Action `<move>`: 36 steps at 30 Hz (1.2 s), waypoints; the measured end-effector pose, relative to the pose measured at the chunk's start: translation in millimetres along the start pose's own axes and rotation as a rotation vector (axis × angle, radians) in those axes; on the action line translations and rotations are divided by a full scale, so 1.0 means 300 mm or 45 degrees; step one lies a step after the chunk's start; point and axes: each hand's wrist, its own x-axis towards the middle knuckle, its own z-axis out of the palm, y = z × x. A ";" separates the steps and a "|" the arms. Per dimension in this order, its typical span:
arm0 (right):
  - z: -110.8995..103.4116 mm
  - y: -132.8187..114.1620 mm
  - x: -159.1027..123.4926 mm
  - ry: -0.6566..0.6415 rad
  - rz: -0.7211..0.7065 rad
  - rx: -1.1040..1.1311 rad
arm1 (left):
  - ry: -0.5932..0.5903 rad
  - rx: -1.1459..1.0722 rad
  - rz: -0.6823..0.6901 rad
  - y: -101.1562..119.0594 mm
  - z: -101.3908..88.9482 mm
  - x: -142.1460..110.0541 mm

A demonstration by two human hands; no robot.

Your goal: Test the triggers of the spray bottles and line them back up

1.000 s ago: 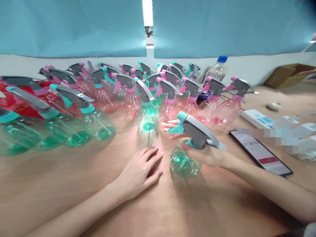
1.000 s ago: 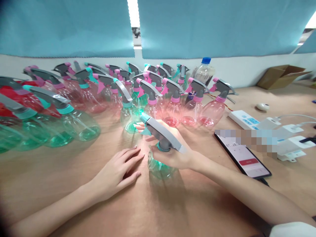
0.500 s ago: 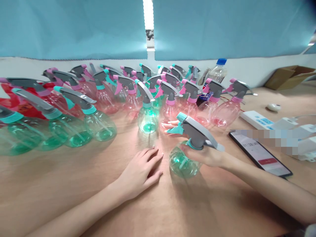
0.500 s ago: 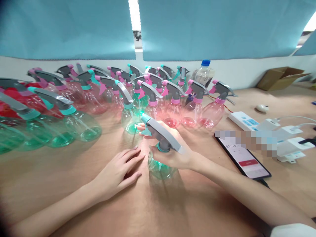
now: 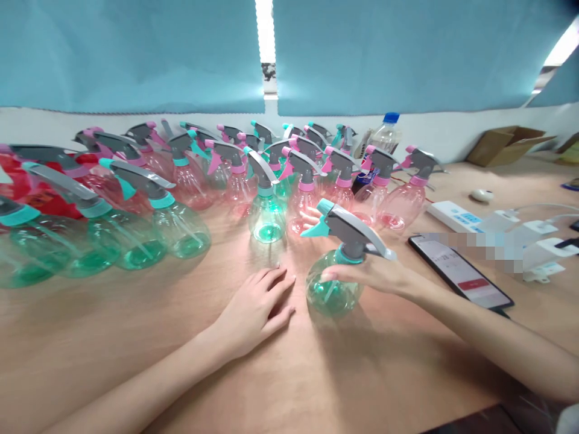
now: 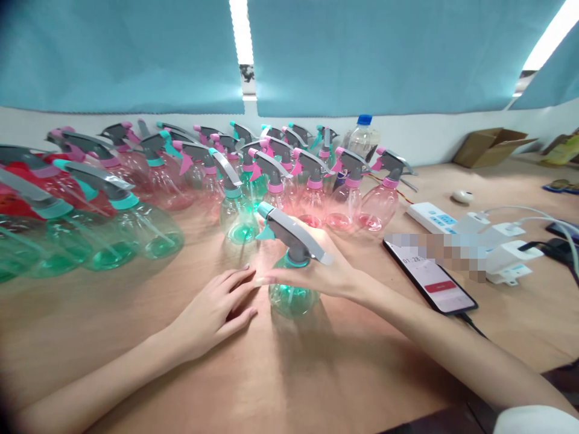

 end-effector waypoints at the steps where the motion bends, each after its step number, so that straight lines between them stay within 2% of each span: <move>1: -0.010 0.005 -0.010 0.001 -0.009 -0.013 | -0.001 0.007 0.000 0.000 -0.001 0.001; 4: -0.044 0.016 -0.054 -0.020 -0.073 -0.029 | -0.010 0.018 -0.008 0.002 -0.003 0.003; 7: -0.062 0.015 -0.112 0.033 -0.011 -0.124 | -0.022 0.030 -0.022 0.008 -0.004 0.002; 11: -0.037 -0.001 -0.172 0.098 0.096 -0.313 | -0.019 0.060 -0.006 0.019 0.000 -0.006; 15: 0.009 -0.019 -0.170 0.126 0.121 -0.409 | -0.036 0.059 0.017 0.021 -0.011 -0.034; 21: 0.083 -0.047 -0.064 0.052 0.068 -0.518 | -0.021 0.038 0.006 -0.016 -0.061 -0.139; 28: 0.231 -0.102 0.150 -0.156 0.015 -0.641 | 0.253 -0.018 -0.049 -0.117 -0.120 -0.265; 31: 0.294 -0.113 0.228 -0.145 -0.013 -0.653 | 0.329 -0.022 -0.086 -0.156 -0.142 -0.298; 36: 0.358 -0.102 0.304 -0.052 0.014 -0.648 | 0.320 -0.052 -0.075 -0.181 -0.158 -0.322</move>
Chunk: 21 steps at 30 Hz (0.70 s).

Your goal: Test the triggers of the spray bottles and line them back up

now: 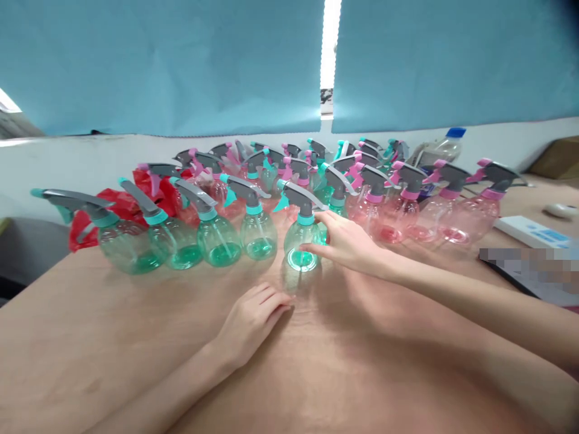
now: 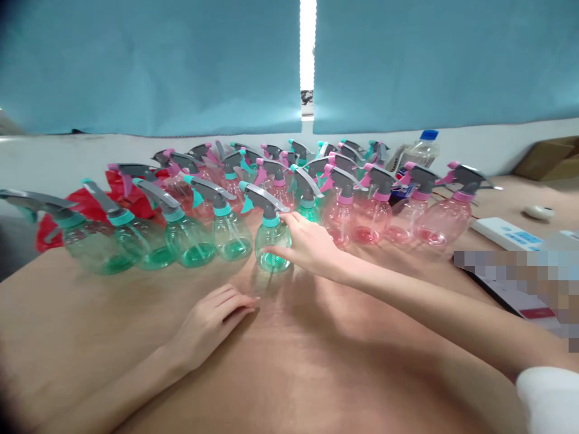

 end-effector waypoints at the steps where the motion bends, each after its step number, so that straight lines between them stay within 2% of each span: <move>1: 0.007 0.000 0.010 0.011 -0.001 0.003 | -0.001 -0.011 -0.002 -0.001 0.000 -0.001; 14: 0.035 -0.008 0.109 -0.024 0.091 -0.053 | 0.028 -0.087 -0.106 0.008 -0.005 -0.002; 21: 0.028 -0.004 0.114 -0.064 0.094 0.007 | 0.027 -0.142 -0.120 0.002 -0.003 -0.001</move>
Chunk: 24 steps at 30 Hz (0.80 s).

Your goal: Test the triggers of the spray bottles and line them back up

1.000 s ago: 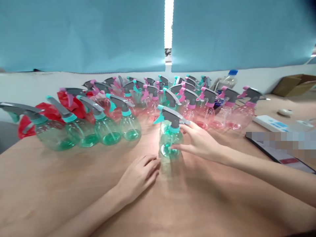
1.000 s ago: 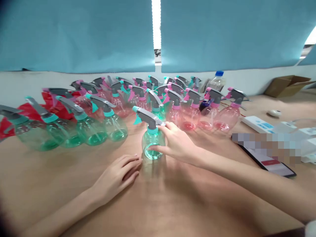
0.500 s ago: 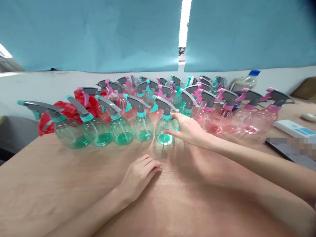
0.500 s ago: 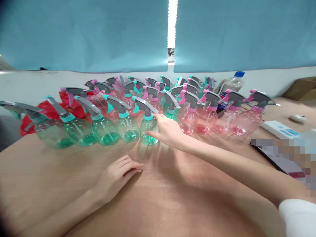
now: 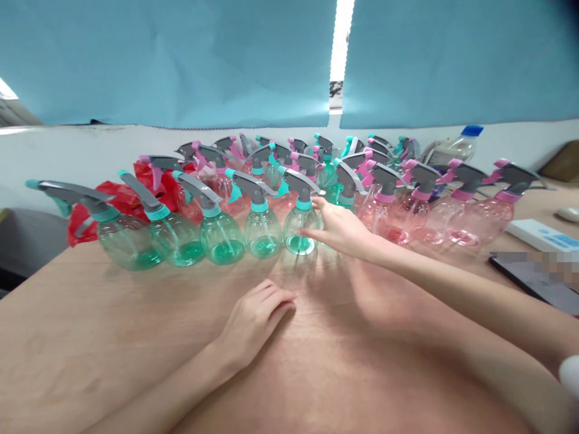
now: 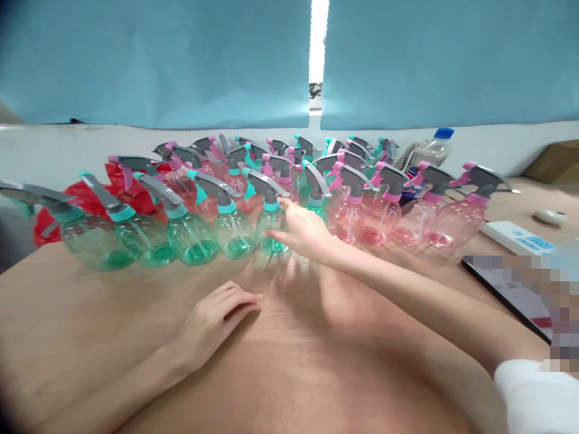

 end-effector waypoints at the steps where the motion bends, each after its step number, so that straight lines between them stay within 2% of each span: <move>1: -0.009 0.004 -0.011 0.018 -0.014 0.029 | -0.013 -0.011 -0.001 -0.002 0.000 0.001; 6: -0.098 0.056 -0.119 0.153 -0.038 0.155 | -0.079 -0.053 0.037 -0.007 0.000 0.001; 11: -0.155 0.142 -0.204 0.299 0.164 0.249 | -0.043 -0.047 0.019 -0.014 0.010 -0.002; 15: -0.134 0.174 -0.181 0.303 0.231 0.207 | -0.016 -0.029 0.003 -0.013 0.011 0.000; 24: -0.048 0.172 -0.052 0.255 0.340 0.229 | -0.035 0.019 -0.045 0.011 -0.002 0.003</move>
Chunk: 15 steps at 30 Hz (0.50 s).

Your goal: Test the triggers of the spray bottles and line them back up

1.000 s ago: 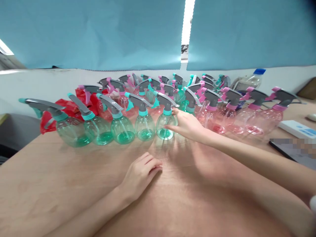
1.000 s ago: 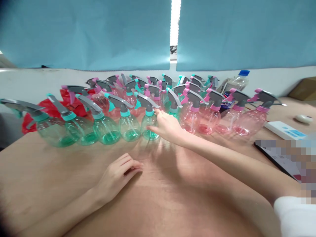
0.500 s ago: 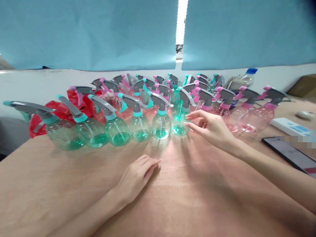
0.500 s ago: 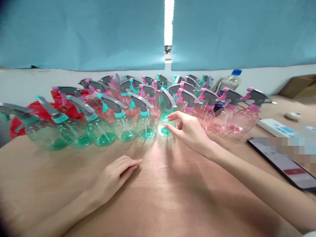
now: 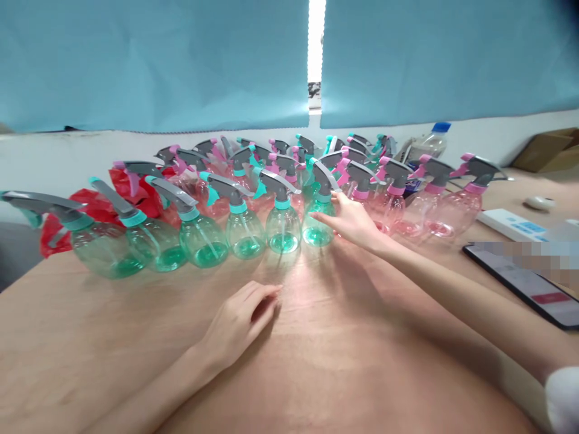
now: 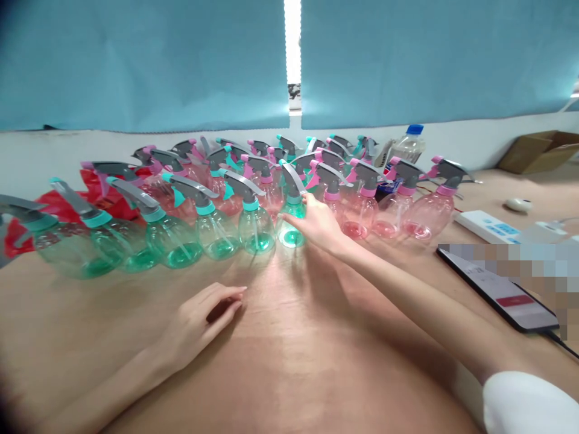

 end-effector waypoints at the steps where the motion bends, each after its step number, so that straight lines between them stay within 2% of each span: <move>1: 0.005 0.001 0.005 0.003 -0.008 -0.014 | -0.004 0.002 -0.006 0.003 0.000 0.000; 8: -0.002 0.008 -0.016 0.027 -0.043 -0.100 | -0.033 -0.040 -0.108 0.039 0.010 0.015; 15: -0.082 -0.002 -0.131 -0.048 -0.059 -0.256 | 0.006 -0.231 -0.327 0.092 0.069 0.069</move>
